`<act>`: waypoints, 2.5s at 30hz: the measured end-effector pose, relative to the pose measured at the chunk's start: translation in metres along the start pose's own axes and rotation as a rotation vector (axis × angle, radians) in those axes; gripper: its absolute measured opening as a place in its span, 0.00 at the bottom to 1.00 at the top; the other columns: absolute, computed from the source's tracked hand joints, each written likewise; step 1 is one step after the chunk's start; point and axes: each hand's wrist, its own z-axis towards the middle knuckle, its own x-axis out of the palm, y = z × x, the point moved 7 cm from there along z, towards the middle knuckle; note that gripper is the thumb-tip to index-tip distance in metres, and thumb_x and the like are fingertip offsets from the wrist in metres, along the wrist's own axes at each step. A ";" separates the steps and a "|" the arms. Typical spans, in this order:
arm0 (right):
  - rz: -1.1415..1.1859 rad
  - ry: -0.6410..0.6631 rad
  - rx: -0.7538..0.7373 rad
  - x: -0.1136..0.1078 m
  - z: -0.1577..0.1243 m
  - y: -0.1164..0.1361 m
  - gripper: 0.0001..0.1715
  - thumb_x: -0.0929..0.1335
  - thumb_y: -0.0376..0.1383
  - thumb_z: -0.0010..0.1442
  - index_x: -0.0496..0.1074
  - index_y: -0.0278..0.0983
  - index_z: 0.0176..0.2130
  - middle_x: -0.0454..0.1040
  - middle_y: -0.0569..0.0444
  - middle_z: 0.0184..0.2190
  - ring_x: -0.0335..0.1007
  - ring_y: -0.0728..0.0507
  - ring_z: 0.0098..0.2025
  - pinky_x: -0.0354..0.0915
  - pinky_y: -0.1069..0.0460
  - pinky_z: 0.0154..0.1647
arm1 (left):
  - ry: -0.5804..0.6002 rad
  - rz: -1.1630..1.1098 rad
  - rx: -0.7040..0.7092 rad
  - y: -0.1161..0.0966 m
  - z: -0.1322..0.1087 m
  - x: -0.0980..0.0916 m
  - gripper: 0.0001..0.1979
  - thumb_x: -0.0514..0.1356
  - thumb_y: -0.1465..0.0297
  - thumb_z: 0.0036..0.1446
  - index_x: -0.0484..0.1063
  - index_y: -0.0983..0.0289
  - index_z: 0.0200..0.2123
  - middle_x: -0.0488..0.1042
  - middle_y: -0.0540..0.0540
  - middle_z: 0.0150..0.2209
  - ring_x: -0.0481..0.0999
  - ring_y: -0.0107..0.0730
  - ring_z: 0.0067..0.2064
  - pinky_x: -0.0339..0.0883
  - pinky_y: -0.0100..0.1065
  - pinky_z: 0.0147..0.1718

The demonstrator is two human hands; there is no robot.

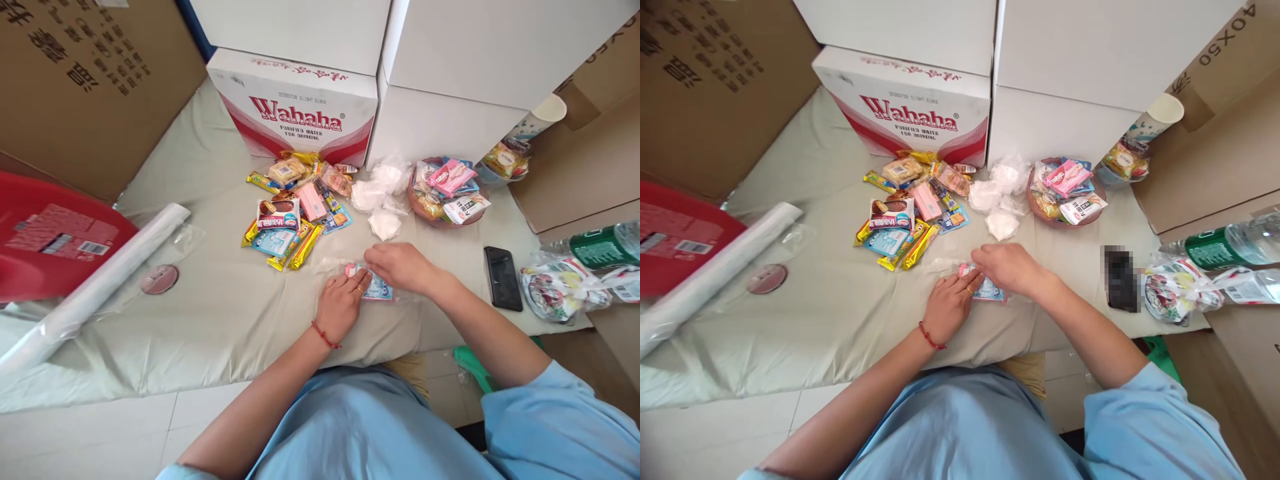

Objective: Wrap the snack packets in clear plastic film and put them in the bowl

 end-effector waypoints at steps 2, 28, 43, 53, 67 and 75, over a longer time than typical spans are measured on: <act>-0.062 -0.010 -0.003 0.015 -0.014 0.016 0.11 0.63 0.34 0.74 0.74 0.38 0.47 0.77 0.51 0.38 0.68 0.44 0.37 0.50 0.51 0.31 | 0.012 -0.053 -0.006 0.003 -0.001 0.001 0.22 0.53 0.74 0.70 0.74 0.56 0.62 0.79 0.57 0.59 0.77 0.41 0.49 0.67 0.43 0.44; -0.128 -0.126 0.189 0.067 -0.050 0.064 0.29 0.61 0.29 0.73 0.68 0.49 0.67 0.71 0.47 0.41 0.61 0.38 0.44 0.54 0.45 0.41 | -0.237 -0.169 -0.505 0.049 0.044 -0.070 0.35 0.68 0.60 0.54 0.68 0.61 0.64 0.71 0.66 0.57 0.70 0.61 0.59 0.64 0.58 0.57; 0.064 -0.268 0.211 0.070 -0.079 0.065 0.29 0.67 0.27 0.68 0.69 0.42 0.66 0.70 0.42 0.61 0.62 0.36 0.54 0.64 0.42 0.51 | -0.087 -0.244 -0.521 0.078 -0.020 -0.060 0.06 0.64 0.65 0.55 0.75 0.61 0.32 0.77 0.62 0.49 0.74 0.53 0.55 0.69 0.52 0.53; 0.385 -0.395 0.153 0.063 -0.091 0.051 0.21 0.63 0.28 0.70 0.77 0.40 0.56 0.76 0.46 0.55 0.68 0.39 0.55 0.70 0.42 0.57 | 0.037 -0.487 -0.101 -0.029 0.015 -0.034 0.15 0.55 0.71 0.65 0.77 0.66 0.50 0.80 0.63 0.52 0.78 0.43 0.53 0.72 0.44 0.55; 0.604 -0.502 0.616 0.053 -0.113 -0.022 0.09 0.66 0.41 0.68 0.72 0.39 0.38 0.76 0.52 0.35 0.72 0.43 0.36 0.68 0.49 0.39 | -0.055 -0.044 -0.021 -0.046 -0.028 -0.005 0.31 0.52 0.75 0.68 0.60 0.58 0.72 0.69 0.59 0.68 0.69 0.49 0.67 0.52 0.56 0.68; 0.488 -0.394 0.558 0.040 -0.031 0.017 0.05 0.66 0.34 0.67 0.70 0.39 0.36 0.75 0.55 0.34 0.70 0.45 0.36 0.62 0.52 0.38 | -0.050 -0.324 0.156 -0.032 -0.022 -0.017 0.26 0.55 0.76 0.61 0.72 0.69 0.62 0.73 0.69 0.65 0.67 0.51 0.70 0.66 0.52 0.66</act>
